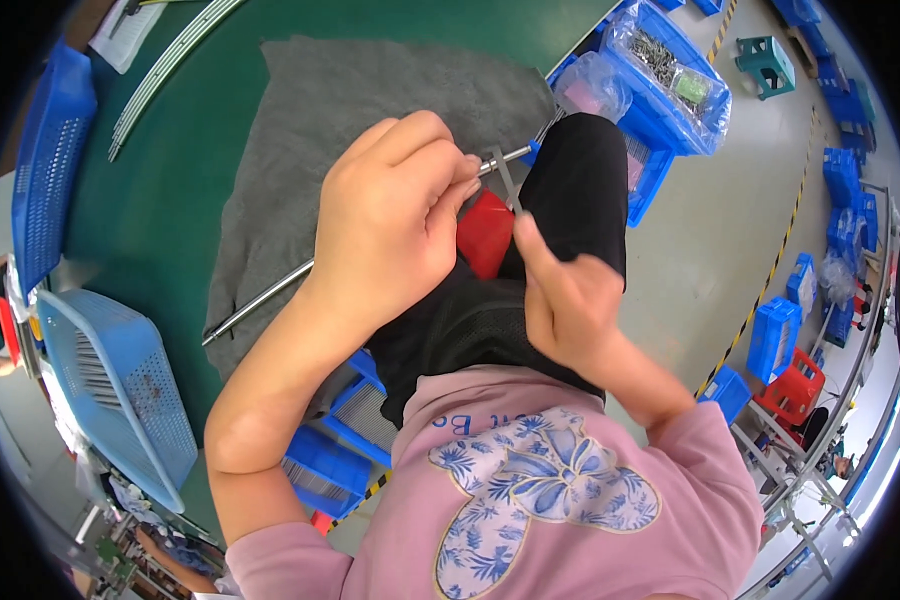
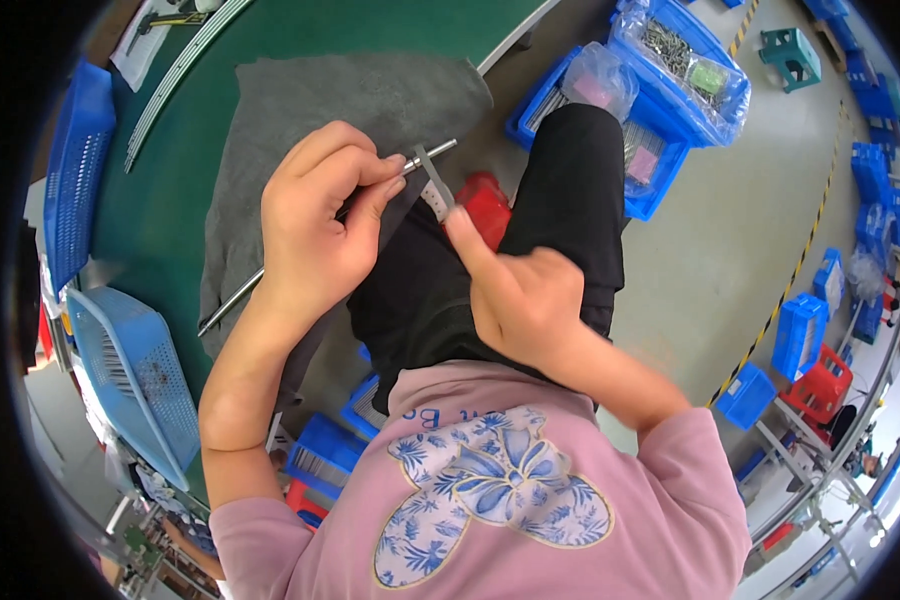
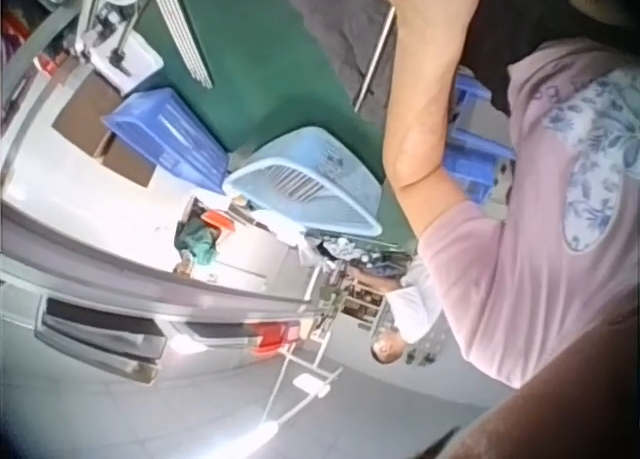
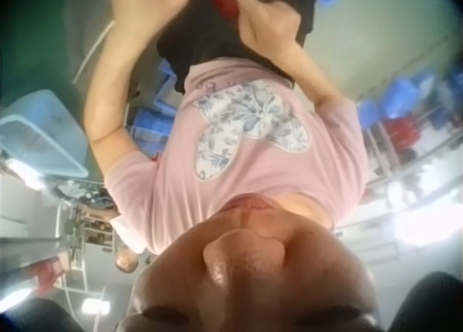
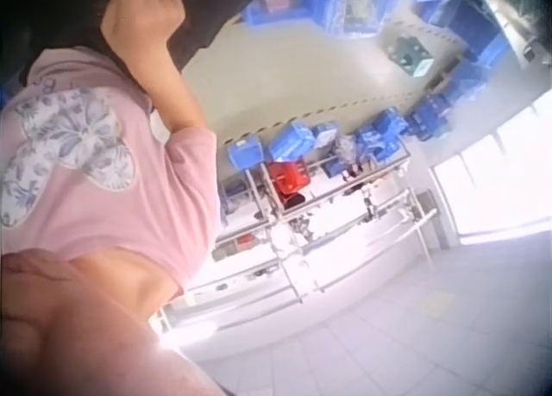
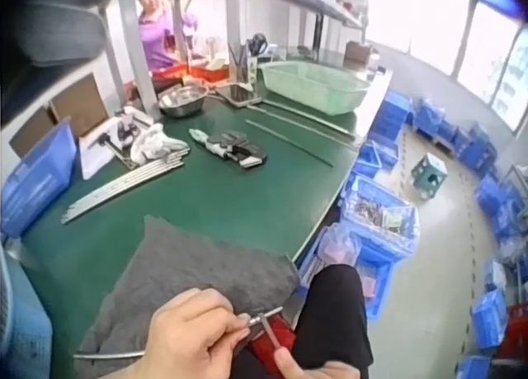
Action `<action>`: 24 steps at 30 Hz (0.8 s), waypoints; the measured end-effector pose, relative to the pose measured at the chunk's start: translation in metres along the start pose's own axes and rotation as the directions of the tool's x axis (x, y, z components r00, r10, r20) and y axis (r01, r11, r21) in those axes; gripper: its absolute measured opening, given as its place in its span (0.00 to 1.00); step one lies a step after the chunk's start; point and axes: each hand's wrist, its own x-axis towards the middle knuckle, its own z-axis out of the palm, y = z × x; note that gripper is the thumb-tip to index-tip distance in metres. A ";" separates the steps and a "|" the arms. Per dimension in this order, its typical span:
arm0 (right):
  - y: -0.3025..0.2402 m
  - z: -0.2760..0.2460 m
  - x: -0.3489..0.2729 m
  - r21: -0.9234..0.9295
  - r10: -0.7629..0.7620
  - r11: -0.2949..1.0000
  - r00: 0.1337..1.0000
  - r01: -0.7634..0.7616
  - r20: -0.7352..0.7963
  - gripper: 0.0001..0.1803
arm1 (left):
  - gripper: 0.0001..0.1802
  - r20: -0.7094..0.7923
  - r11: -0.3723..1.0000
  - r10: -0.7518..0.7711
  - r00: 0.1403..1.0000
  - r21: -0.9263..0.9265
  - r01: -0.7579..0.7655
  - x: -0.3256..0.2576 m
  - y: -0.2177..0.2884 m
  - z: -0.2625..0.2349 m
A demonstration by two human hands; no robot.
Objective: Manually filing the tip of a thin metal rod at a factory workbench.
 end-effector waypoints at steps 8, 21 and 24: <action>0.001 0.006 0.014 -0.046 -0.047 0.998 0.998 0.045 -0.033 0.31 | 0.07 -0.005 1.000 -0.017 1.000 0.014 0.017 0.000 -0.002 -0.002; 0.021 0.037 0.002 -0.026 -0.123 0.992 0.971 0.120 -0.204 0.30 | 0.08 0.031 0.999 -0.020 0.999 0.032 0.019 0.001 0.001 0.000; 0.022 0.051 0.020 -0.007 -0.141 0.989 0.950 0.145 -0.279 0.30 | 0.08 0.012 0.999 -0.025 1.000 0.038 0.025 0.001 -0.001 -0.003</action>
